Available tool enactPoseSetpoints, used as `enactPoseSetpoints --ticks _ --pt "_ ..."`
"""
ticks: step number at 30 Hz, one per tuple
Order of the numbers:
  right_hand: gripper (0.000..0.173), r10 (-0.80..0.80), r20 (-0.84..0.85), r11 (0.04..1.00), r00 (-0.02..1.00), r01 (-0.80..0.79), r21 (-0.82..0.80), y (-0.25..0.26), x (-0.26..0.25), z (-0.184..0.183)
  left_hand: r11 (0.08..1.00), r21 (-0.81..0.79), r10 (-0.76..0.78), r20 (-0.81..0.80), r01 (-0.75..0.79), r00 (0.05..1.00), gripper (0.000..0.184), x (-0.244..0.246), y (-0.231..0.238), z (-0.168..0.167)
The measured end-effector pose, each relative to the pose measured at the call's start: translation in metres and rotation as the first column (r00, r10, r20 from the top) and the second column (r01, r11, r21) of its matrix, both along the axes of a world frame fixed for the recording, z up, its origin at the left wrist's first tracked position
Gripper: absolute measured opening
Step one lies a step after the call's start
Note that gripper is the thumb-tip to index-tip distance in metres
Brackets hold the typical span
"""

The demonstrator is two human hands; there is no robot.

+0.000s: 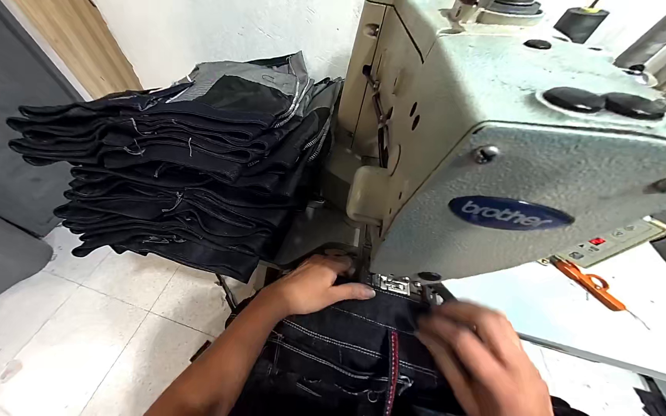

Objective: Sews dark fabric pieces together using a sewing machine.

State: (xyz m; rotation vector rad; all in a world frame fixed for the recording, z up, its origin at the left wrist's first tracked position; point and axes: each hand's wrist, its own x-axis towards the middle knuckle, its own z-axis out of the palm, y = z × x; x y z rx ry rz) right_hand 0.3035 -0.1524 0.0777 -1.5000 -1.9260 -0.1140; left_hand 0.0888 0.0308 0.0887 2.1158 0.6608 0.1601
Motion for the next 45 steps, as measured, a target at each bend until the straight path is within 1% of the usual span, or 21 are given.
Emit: enactPoseSetpoints --ticks 1,3,7,13,16,18,20,22,23,25,27,29,31,32,33,34,35,37,39,42,45 --pt "0.010 0.067 0.030 0.998 0.997 -0.066 -0.020 -0.011 -0.001 -0.004 1.000 -0.001 -0.019 0.003 0.019 1.000 0.046 0.001 0.003 -0.002" --pt "0.015 0.202 0.113 0.977 0.973 -0.192 -0.091 -0.025 -0.007 -0.020 0.999 0.025 -0.027 0.027 0.026 0.999 0.045 -0.005 0.007 -0.005" --pt "0.025 0.253 0.244 0.967 0.936 -0.239 -0.085 -0.023 -0.014 -0.026 0.999 0.039 -0.001 0.158 -0.005 0.987 0.047 -0.012 0.003 -0.019" --pt "0.023 -0.147 0.200 0.965 0.969 0.096 0.245 0.009 0.006 -0.011 0.997 0.061 0.031 0.192 -0.043 0.981 0.046 -0.010 0.000 -0.019" --pt "0.021 -0.140 0.201 0.963 0.970 0.086 0.254 0.022 0.006 -0.007 0.993 0.096 0.041 0.220 -0.063 0.975 0.044 -0.008 -0.001 -0.021" --pt "0.021 -0.081 0.120 0.978 0.990 0.056 0.199 0.026 -0.003 -0.006 0.991 0.117 0.033 0.218 -0.060 0.975 0.042 -0.006 -0.002 -0.021" --pt "0.019 -0.017 -0.103 0.999 0.995 0.022 0.040 0.025 -0.013 0.001 0.989 0.138 0.026 0.217 -0.057 0.976 0.042 -0.005 -0.002 -0.021" --pt "0.014 0.003 -0.360 0.984 0.933 -0.066 -0.164 0.022 -0.016 0.010 0.987 0.148 0.032 0.207 -0.064 0.978 0.043 -0.005 -0.003 -0.022" --pt "0.014 -0.010 -0.419 0.967 0.908 -0.098 -0.234 0.022 -0.015 0.013 0.986 0.153 0.034 0.199 -0.065 0.979 0.043 -0.005 -0.003 -0.022" --pt "0.015 -0.022 -0.403 0.958 0.915 -0.096 -0.271 0.026 -0.010 0.011 0.979 0.188 0.039 0.186 -0.074 0.982 0.043 -0.006 -0.005 -0.020" --pt "0.014 -0.048 -0.269 0.978 0.962 -0.009 -0.206 0.030 -0.006 0.009 0.934 0.331 0.069 0.202 -0.134 0.977 0.042 -0.006 -0.010 -0.017" --pt "0.011 -0.087 -0.159 0.988 0.983 0.064 -0.144 0.034 -0.007 0.008 0.792 0.558 0.124 0.251 -0.248 0.960 0.041 -0.006 -0.022 -0.012" --pt "0.010 -0.088 -0.139 0.988 0.986 0.068 -0.140 0.036 -0.006 0.007 0.706 0.618 0.186 0.308 -0.345 0.933 0.034 -0.005 -0.043 -0.003" --pt "0.011 -0.081 -0.145 0.988 0.986 0.060 -0.143 0.036 -0.006 0.006 0.753 0.542 0.218 0.332 -0.374 0.918 0.029 -0.004 -0.057 0.000" --pt "0.011 -0.077 -0.160 0.989 0.984 0.056 -0.137 0.036 -0.005 0.004 0.850 0.385 0.234 0.335 -0.359 0.913 0.028 -0.003 -0.071 0.004" --pt "0.010 -0.076 -0.183 0.991 0.980 0.054 -0.122 0.036 -0.005 0.001 0.937 0.176 0.232 0.327 -0.300 0.916 0.031 -0.003 -0.084 0.008" --pt "0.010 -0.080 -0.212 0.993 0.974 0.060 -0.101 0.036 -0.006 -0.002 0.972 -0.023 0.229 0.322 -0.235 0.919 0.033 -0.002 -0.093 0.009" --pt "0.010 -0.091 -0.245 0.995 0.965 0.082 -0.050 0.036 -0.009 -0.007 0.936 -0.285 0.303 0.358 -0.205 0.883 0.029 0.002 -0.104 0.003" --pt "0.010 -0.105 -0.234 0.994 0.966 0.108 0.000 0.036 -0.013 -0.011 0.865 -0.433 0.436 0.397 -0.254 0.807 0.020 0.007 -0.108 -0.004" --pt "0.012 -0.113 -0.075 0.992 0.991 0.117 0.051 0.035 -0.018 -0.008 0.818 -0.489 0.521 0.403 -0.304 0.753 0.018 0.012 -0.109 -0.010" --pt "0.026 -0.095 0.161 0.995 0.982 0.093 0.025 0.028 -0.021 -0.001 0.754 -0.555 0.598 0.358 -0.351 0.717 0.011 0.017 -0.112 -0.008"
